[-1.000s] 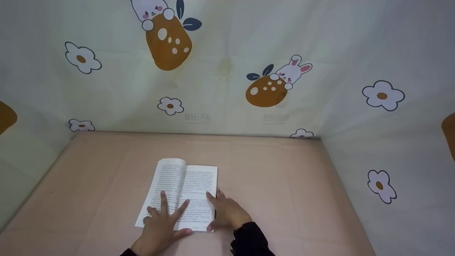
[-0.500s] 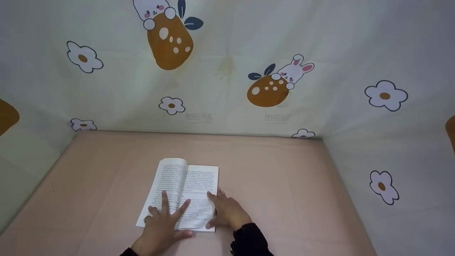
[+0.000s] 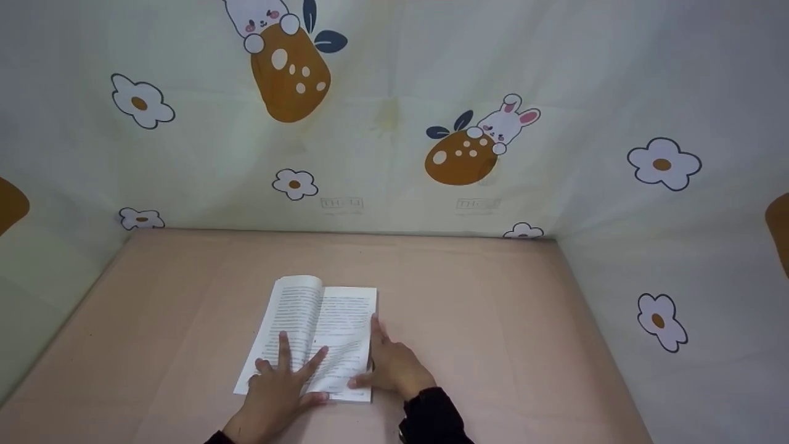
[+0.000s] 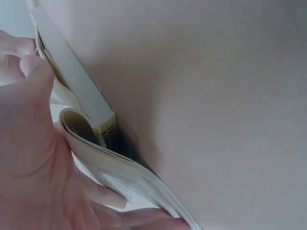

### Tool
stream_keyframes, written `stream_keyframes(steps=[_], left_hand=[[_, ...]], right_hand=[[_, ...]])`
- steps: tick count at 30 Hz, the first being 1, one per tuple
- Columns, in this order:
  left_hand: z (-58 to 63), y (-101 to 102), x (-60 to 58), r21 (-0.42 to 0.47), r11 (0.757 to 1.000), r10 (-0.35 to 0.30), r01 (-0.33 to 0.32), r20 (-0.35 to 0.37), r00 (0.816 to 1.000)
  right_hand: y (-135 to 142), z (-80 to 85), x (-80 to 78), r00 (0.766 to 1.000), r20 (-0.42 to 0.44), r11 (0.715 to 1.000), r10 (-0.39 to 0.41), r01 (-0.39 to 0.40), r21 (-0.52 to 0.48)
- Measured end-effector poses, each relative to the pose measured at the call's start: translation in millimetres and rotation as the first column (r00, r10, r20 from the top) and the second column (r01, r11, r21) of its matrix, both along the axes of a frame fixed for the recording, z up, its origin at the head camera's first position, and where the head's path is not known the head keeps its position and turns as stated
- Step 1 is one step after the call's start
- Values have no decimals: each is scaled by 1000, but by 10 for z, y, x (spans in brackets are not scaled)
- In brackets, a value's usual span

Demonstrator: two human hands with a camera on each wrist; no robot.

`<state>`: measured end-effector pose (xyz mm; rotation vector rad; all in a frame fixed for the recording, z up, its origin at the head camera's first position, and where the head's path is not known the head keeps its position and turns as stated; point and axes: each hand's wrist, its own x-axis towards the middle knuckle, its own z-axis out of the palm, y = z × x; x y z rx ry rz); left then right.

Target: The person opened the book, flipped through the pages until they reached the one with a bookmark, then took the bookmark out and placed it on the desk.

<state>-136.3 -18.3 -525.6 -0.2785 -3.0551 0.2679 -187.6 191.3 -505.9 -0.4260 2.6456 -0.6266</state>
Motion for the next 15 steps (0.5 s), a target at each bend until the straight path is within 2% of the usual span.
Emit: stream_keyframes(steps=[3,6,15], left_hand=[[1,-23,1,10,1000,-21,22,-34,999],[5,-50,-1,49,998,-42,44,-36,998],[41,-90,-5,162,986,-47,39,47,998]], right_hand=[[7,1,5,1000,-2,1000,-5,5,-29],[14,4,15,1000,-8,1000,4,-4,-30],[9,0,26,1000,9,1000,19,-18,-16]])
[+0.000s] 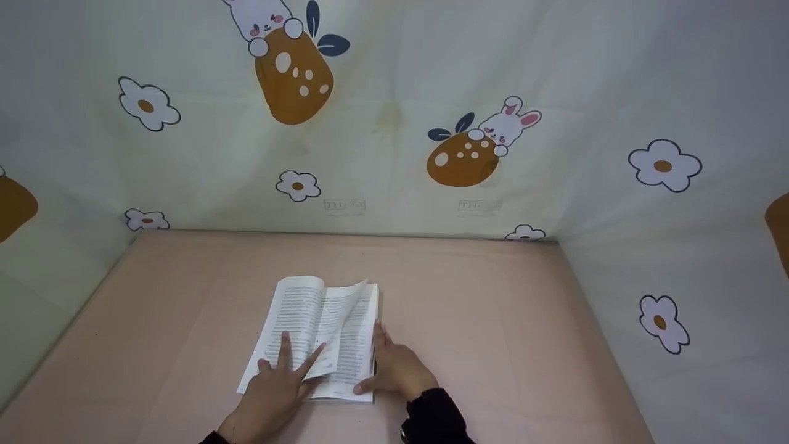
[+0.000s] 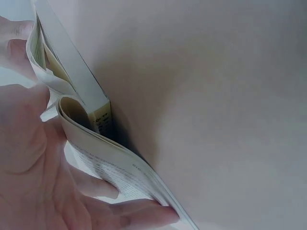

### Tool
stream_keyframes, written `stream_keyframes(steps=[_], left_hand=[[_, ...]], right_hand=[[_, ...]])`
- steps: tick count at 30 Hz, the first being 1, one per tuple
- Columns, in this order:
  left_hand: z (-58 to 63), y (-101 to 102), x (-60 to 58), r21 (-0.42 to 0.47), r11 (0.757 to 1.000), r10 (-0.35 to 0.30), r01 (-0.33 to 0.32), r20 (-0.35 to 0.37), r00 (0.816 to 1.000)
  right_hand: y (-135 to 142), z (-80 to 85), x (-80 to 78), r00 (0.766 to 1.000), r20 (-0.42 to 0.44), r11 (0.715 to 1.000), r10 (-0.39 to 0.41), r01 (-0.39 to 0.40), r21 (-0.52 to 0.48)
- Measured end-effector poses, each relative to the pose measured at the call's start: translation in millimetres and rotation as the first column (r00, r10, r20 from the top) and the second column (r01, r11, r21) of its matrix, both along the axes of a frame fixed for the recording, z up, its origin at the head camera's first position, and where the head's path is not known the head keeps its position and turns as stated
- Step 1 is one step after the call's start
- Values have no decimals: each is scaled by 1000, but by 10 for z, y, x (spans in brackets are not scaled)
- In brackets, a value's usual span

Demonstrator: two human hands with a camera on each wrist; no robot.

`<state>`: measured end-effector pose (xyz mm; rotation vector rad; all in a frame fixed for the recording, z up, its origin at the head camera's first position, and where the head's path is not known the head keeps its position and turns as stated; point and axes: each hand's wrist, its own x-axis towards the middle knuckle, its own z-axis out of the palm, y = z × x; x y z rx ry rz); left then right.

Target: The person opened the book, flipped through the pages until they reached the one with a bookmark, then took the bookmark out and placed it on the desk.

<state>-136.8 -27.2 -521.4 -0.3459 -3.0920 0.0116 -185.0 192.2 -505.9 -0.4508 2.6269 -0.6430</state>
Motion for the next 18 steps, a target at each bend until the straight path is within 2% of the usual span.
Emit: stream_keyframes(steps=[5,8,12,18], left_hand=[[14,-20,-20,125,991,34,-41,57,998],[24,-43,-43,175,984,32,-44,70,997],[18,-61,-66,190,981,27,-41,75,997],[36,-91,-48,207,978,7,-17,48,999]], right_hand=[[-10,8,4,1000,11,1000,-16,16,-2],[-13,14,-5,999,24,999,-35,35,-12],[-2,15,-8,998,44,999,-43,44,-27],[25,17,-8,999,32,998,8,-6,-56]])
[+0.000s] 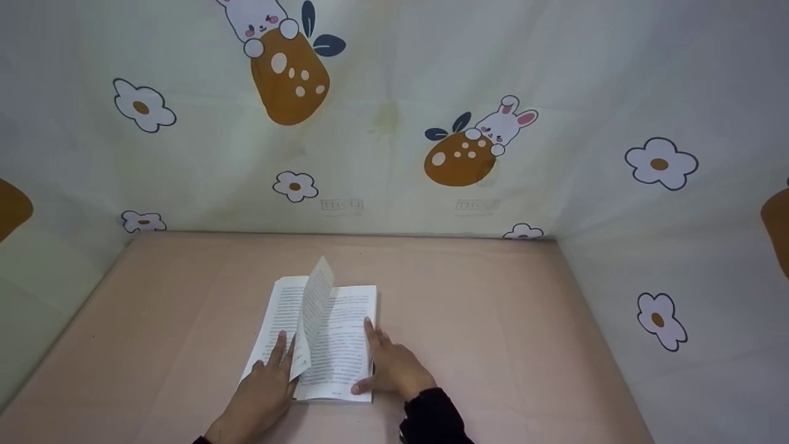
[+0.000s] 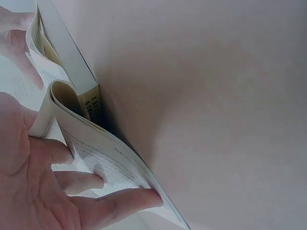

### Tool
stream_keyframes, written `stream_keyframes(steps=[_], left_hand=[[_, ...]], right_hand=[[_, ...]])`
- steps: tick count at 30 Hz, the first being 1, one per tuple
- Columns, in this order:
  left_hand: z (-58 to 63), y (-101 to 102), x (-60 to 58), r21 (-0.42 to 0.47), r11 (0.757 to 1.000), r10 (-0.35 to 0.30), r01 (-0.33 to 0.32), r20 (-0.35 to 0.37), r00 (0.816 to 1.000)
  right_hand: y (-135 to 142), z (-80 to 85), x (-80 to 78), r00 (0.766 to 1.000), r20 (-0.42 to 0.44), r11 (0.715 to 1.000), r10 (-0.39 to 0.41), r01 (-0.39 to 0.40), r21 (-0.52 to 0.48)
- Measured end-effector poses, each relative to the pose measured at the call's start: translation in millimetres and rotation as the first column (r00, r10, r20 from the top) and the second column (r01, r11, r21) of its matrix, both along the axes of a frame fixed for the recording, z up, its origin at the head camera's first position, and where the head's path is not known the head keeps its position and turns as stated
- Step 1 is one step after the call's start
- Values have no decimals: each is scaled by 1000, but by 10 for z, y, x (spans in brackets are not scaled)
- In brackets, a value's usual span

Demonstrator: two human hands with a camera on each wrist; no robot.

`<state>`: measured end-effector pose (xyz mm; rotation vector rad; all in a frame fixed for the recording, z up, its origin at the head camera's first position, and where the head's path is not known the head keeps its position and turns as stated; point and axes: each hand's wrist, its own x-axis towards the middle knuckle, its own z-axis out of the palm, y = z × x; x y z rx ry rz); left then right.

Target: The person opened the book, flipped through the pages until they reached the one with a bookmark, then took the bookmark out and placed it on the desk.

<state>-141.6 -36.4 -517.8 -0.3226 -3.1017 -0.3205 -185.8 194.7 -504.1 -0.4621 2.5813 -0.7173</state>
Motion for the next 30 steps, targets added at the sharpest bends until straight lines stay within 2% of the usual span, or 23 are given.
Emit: stream_keyframes(steps=[5,8,13,19,22,30], left_hand=[[-5,-10,0,87,995,44,-47,38,998],[-21,-13,9,115,990,76,-78,23,997],[-14,6,13,117,991,67,-65,-13,998],[12,16,-9,115,989,85,-92,66,994],[37,19,-52,151,982,101,-115,97,990],[48,-18,-106,263,955,128,-134,42,991]], right_hand=[[-9,11,7,1000,-6,1000,21,-21,12],[-26,14,12,1000,2,999,26,-26,26],[-36,21,12,1000,4,999,20,-20,36],[-41,26,18,1000,27,999,10,-11,36],[-34,27,15,999,36,999,-10,8,35],[-29,32,-2,998,54,999,-21,19,38]])
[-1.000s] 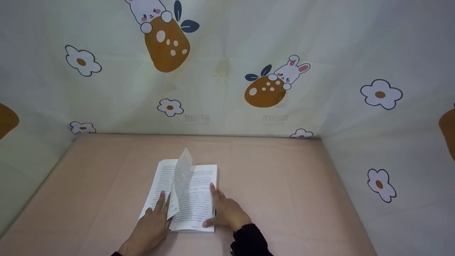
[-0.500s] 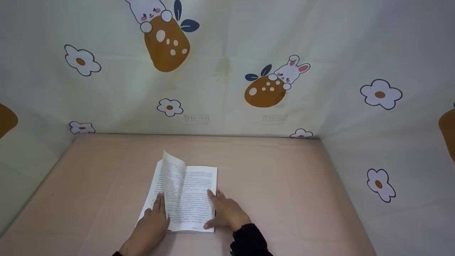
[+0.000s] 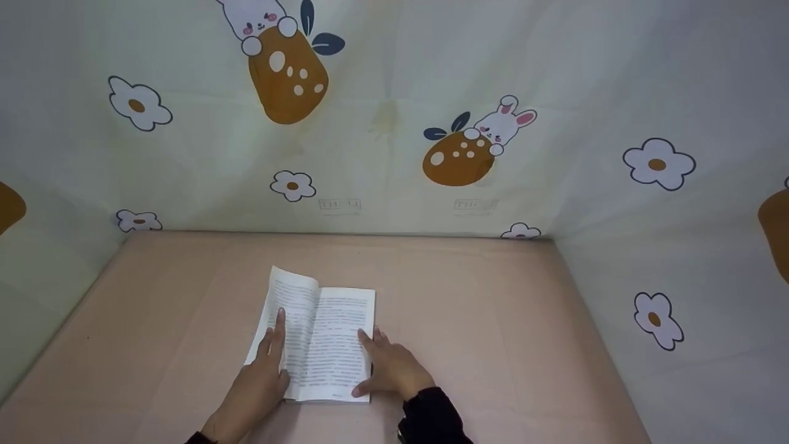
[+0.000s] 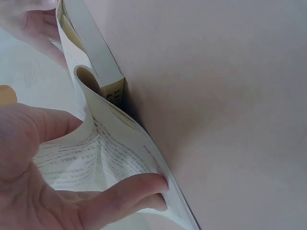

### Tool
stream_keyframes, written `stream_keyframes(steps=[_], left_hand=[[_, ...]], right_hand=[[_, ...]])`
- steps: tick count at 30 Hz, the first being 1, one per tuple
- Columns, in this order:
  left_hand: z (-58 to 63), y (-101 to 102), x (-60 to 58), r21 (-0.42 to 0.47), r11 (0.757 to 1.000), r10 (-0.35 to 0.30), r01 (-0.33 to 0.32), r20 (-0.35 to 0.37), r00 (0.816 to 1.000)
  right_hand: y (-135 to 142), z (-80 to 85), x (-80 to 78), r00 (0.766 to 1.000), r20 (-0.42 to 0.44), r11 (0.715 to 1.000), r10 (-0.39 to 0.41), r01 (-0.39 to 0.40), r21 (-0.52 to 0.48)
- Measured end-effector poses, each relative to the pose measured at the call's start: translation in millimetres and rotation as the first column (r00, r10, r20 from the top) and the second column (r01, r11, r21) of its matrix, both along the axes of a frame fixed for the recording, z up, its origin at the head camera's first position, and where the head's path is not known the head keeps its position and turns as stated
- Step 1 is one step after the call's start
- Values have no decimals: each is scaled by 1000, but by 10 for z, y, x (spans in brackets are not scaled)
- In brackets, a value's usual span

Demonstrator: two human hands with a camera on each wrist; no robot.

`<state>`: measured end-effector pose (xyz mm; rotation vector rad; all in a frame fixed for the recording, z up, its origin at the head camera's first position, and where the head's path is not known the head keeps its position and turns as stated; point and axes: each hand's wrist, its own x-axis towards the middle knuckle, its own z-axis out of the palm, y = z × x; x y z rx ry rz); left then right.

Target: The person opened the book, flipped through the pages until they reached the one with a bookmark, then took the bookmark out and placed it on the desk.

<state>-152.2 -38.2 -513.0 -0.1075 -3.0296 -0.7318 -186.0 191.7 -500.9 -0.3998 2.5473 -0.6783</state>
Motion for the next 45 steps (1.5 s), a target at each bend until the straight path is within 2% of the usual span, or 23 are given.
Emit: stream_keyframes(steps=[3,7,11,14,17,20,24,27,31,33,36,40,42,45], left_hand=[[-9,-36,-3,18,999,30,-30,8,1000],[-32,-90,7,-8,998,70,-70,7,998],[-43,-112,25,-105,991,78,-81,-32,996],[-52,-98,39,-199,977,74,-81,-44,996],[-71,-88,45,-238,967,87,-92,-32,996],[-75,-82,37,-298,950,82,-96,-58,995],[-72,-43,22,-360,931,26,-53,-79,997],[-93,-2,15,-321,946,19,-38,-62,998],[-121,44,-4,-243,968,51,-69,-78,996],[-130,64,-10,-232,970,57,-76,-87,995],[-151,84,4,-320,945,31,-68,-121,992],[-188,110,42,-496,866,-26,-64,-172,985],[-196,133,50,-541,838,-39,-68,-185,982],[-196,172,54,-549,833,-35,-66,-170,985]], right_hand=[[-1,-4,-5,1000,7,1000,-5,5,2],[1,-4,-8,1000,20,1000,-9,8,7],[-5,-2,-17,1000,20,1000,-11,11,2],[-8,-9,-17,1000,15,1000,-9,9,7],[-15,-26,-15,1000,20,1000,-9,8,19],[-18,-15,-13,1000,27,1000,-3,2,22],[-3,24,-10,1000,22,1000,4,-5,20],[3,25,-7,1000,24,1000,9,-10,25],[4,14,-10,999,33,1000,7,-8,24],[4,10,-13,999,36,1000,3,-4,24],[7,2,-14,999,37,1000,10,-11,24],[11,-7,-6,999,29,999,41,-42,16],[14,-8,-4,998,26,999,49,-50,14],[18,-8,-2,998,33,999,48,-49,19]])
